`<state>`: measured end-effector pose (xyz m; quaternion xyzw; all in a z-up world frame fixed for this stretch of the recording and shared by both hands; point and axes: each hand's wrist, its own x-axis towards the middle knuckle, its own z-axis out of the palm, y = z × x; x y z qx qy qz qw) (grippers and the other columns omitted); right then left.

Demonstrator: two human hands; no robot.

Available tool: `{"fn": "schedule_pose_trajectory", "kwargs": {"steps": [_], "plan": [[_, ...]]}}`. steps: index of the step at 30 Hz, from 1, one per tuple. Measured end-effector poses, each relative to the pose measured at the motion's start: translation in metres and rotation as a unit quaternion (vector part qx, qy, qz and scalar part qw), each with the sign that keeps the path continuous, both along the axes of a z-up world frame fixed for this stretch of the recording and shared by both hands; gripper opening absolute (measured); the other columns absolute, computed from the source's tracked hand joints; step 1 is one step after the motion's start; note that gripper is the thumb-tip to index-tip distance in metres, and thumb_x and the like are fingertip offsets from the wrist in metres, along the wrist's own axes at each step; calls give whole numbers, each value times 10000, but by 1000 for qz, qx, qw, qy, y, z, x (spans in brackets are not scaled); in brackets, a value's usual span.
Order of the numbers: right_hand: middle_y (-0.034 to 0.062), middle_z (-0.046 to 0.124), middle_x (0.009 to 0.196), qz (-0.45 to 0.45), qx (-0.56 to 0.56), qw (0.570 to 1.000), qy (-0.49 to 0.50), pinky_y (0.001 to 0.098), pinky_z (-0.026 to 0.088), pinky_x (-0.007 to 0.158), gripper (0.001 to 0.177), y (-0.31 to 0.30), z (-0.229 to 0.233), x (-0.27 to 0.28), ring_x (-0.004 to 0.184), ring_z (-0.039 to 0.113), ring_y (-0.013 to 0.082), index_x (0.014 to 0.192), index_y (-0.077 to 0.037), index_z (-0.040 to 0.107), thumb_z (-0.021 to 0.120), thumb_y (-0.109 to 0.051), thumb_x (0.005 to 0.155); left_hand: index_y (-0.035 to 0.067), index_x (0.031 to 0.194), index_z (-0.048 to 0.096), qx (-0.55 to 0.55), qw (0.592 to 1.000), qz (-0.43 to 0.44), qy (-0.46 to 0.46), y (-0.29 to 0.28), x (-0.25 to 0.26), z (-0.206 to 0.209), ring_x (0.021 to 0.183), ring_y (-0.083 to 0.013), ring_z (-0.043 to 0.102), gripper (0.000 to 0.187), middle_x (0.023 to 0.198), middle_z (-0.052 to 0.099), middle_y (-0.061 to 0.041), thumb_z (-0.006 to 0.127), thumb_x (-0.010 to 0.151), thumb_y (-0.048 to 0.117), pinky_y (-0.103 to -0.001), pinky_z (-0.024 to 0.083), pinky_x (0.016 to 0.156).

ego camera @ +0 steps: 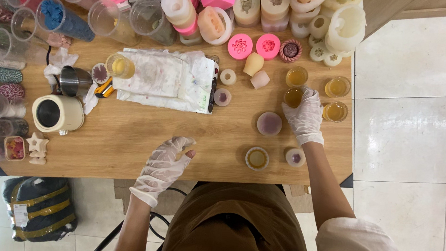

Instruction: The person pours wax into cups, uses a tool to remove excess wax from floral molds, and cuts blocks of colored wax into a bowl.

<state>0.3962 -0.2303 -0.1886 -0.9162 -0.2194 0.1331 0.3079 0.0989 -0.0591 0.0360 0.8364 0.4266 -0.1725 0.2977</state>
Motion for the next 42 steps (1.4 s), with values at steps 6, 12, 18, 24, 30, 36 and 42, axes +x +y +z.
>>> {"fn": "schedule_pose_trajectory", "kwargs": {"steps": [6, 12, 18, 24, 30, 36, 42], "plan": [[187, 600, 1269, 11, 5, 999, -30, 527, 430, 985, 736, 4, -6, 9, 1181, 574, 386, 1338, -87, 575, 916, -271, 712, 196, 1231, 668, -11, 999, 24, -19, -2, 4, 4, 1187, -299, 644, 375, 1250, 691, -87, 650, 916, 400, -434, 511, 996], [186, 593, 1291, 22, 6, 1000, -10, 501, 445, 1006, 741, 9, -6, 16, 1196, 570, 389, 1354, -85, 563, 906, -273, 725, 211, 1237, 663, -13, 999, 33, 7, 0, 3, 7, 1192, -295, 631, 369, 1253, 680, -87, 654, 922, 403, -432, 495, 1006], [219, 546, 1318, 13, 24, 1000, 0, 492, 449, 1012, 813, 4, 10, 12, 1193, 555, 406, 1380, -36, 528, 902, -252, 692, 194, 1238, 661, -11, 999, 39, -21, 4, -3, 4, 1183, -300, 639, 363, 1245, 691, -97, 653, 926, 378, -428, 507, 996], [229, 524, 1324, -2, 160, 987, -19, 431, 502, 1055, 748, 10, 38, -9, 1206, 573, 372, 1404, 9, 529, 852, -229, 773, 194, 1262, 632, -17, 1000, 17, -12, 15, -12, -9, 1159, -293, 638, 360, 1239, 682, -98, 632, 950, 375, -427, 484, 1000], [178, 601, 1245, 118, 180, 976, -47, 419, 509, 979, 620, 100, 115, -63, 1124, 605, 328, 1364, -13, 583, 850, -258, 860, 154, 1202, 645, -29, 996, 27, -85, 25, -37, -21, 1070, -295, 679, 325, 1168, 712, -104, 628, 957, 367, -416, 530, 934], [221, 580, 1223, 291, 185, 939, -20, 438, 498, 936, 760, 223, 176, -139, 1079, 604, 351, 1378, -12, 551, 861, -360, 777, 128, 1190, 658, 9, 984, 55, -171, 46, -82, -13, 1096, -349, 645, 346, 1178, 695, -144, 668, 928, 354, -445, 515, 913], [243, 577, 1195, 357, 143, 920, -79, 484, 481, 950, 830, 313, 164, -178, 1103, 579, 413, 1361, -4, 542, 903, -402, 728, 126, 1236, 644, -12, 984, 115, -136, 67, -128, -6, 1135, -356, 618, 394, 1234, 658, -158, 654, 938, 385, -450, 490, 951]]}}
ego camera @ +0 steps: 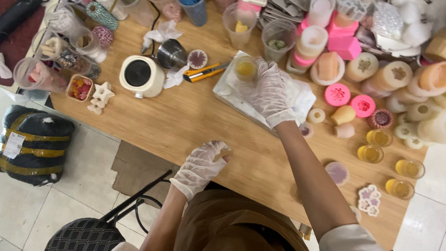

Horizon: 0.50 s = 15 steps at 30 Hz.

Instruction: The person pours wax into cups, uses a tool to remove excess wax from floral molds, and cuts blocks of colored wax into a bowl.

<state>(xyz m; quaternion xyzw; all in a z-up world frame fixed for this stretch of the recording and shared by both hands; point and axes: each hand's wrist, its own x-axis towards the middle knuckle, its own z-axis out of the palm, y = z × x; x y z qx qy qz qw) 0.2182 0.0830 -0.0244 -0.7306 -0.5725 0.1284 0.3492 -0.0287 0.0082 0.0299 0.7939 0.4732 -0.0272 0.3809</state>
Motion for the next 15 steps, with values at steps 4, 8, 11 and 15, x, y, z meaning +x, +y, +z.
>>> {"fn": "schedule_pose_trajectory", "kwargs": {"steps": [4, 8, 11, 15], "plan": [[245, 575, 1244, -17, -13, 1000, 0, 466, 490, 976, 761, 24, -19, -4, 1141, 578, 412, 1363, -7, 537, 870, -312, 749, 123, 1213, 665, -11, 999, 34, -14, 13, -23, 0, 1141, -347, 636, 387, 1222, 680, -155, 650, 917, 371, -443, 502, 953], [267, 564, 1273, -30, 11, 999, 31, 458, 485, 961, 852, 33, -34, 2, 1152, 565, 419, 1437, 12, 488, 853, -251, 713, 122, 1196, 671, -40, 998, 54, -7, 26, -34, 4, 1131, -344, 649, 375, 1213, 680, -155, 654, 916, 371, -442, 511, 947], [285, 568, 1253, -1, 4, 996, -86, 456, 479, 990, 859, 44, -34, 5, 1162, 559, 424, 1360, 53, 512, 890, -271, 659, 118, 1100, 711, -67, 998, 16, 10, 37, -35, 3, 1131, -323, 663, 293, 1187, 716, -124, 626, 920, 333, -435, 518, 955], [236, 602, 1231, -25, -101, 994, -20, 446, 495, 970, 695, 40, -17, 1, 1141, 591, 393, 1301, -28, 589, 871, -284, 720, 131, 1171, 679, -48, 998, 22, -18, 45, -36, -12, 1128, -327, 660, 343, 1191, 701, -136, 641, 922, 364, -437, 523, 947]]}}
